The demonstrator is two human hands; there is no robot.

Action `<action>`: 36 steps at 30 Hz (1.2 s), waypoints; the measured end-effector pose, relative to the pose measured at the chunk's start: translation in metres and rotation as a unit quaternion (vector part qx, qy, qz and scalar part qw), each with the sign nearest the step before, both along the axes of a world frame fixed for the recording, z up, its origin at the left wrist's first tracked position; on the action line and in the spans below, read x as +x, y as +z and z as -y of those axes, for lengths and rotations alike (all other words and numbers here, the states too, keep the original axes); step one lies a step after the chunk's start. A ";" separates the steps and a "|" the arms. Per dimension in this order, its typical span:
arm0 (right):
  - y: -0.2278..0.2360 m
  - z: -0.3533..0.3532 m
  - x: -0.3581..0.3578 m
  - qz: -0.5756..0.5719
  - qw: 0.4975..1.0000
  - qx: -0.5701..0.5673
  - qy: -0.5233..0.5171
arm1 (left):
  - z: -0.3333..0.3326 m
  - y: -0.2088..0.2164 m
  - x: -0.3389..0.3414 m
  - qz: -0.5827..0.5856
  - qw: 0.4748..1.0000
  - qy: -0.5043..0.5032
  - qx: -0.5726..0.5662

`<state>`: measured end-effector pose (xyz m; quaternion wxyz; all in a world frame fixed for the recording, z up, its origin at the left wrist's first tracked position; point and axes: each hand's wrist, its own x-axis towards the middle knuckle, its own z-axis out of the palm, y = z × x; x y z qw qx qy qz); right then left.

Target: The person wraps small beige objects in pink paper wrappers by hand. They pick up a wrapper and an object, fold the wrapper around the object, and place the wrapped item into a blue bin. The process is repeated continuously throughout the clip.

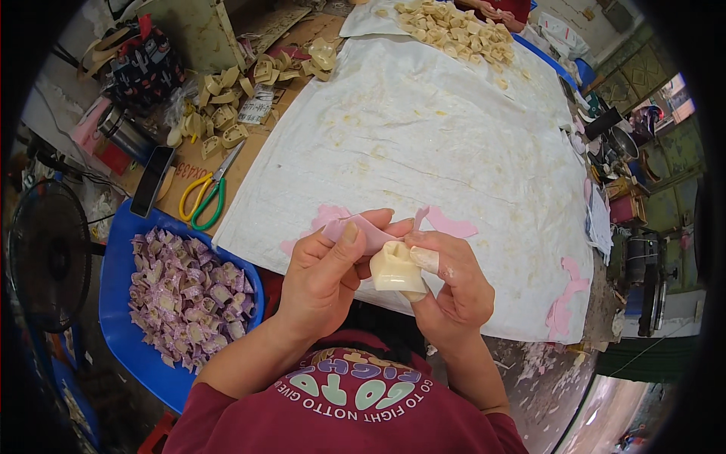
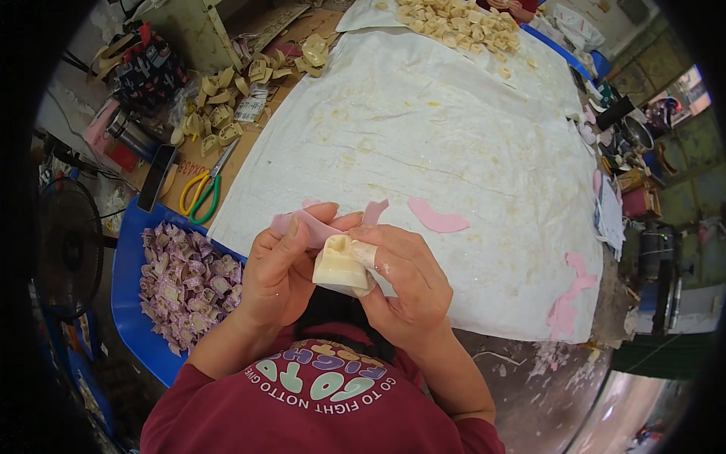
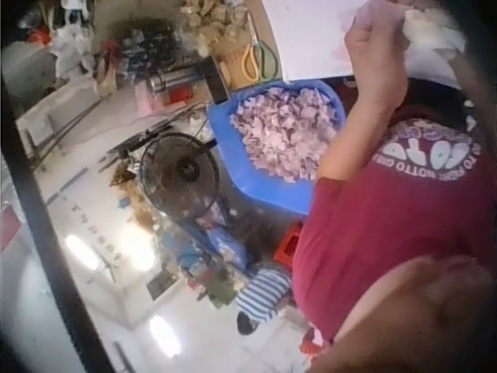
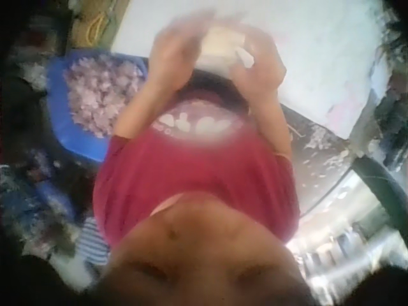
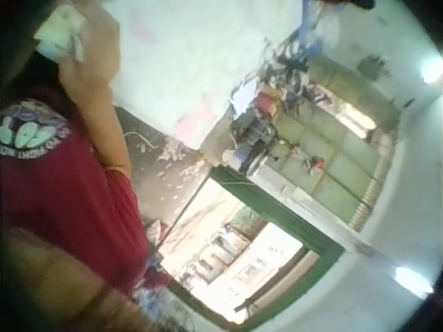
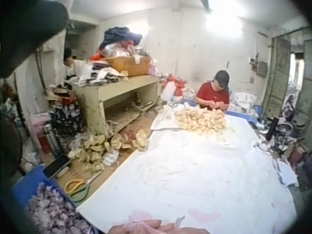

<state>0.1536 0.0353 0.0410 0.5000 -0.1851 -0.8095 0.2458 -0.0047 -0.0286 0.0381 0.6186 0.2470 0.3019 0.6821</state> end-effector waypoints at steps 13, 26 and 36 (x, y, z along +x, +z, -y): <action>0.010 -0.016 0.005 0.090 0.987 0.101 -0.087 | -0.004 0.008 0.000 -0.207 0.975 0.084 -0.007; 0.001 -0.010 0.009 0.193 0.975 0.057 -0.090 | 0.006 -0.007 0.008 -0.547 0.830 0.082 0.076; -0.007 -0.019 0.024 0.126 0.991 0.037 -0.004 | -0.021 0.011 -0.023 -0.237 0.960 -0.145 -0.037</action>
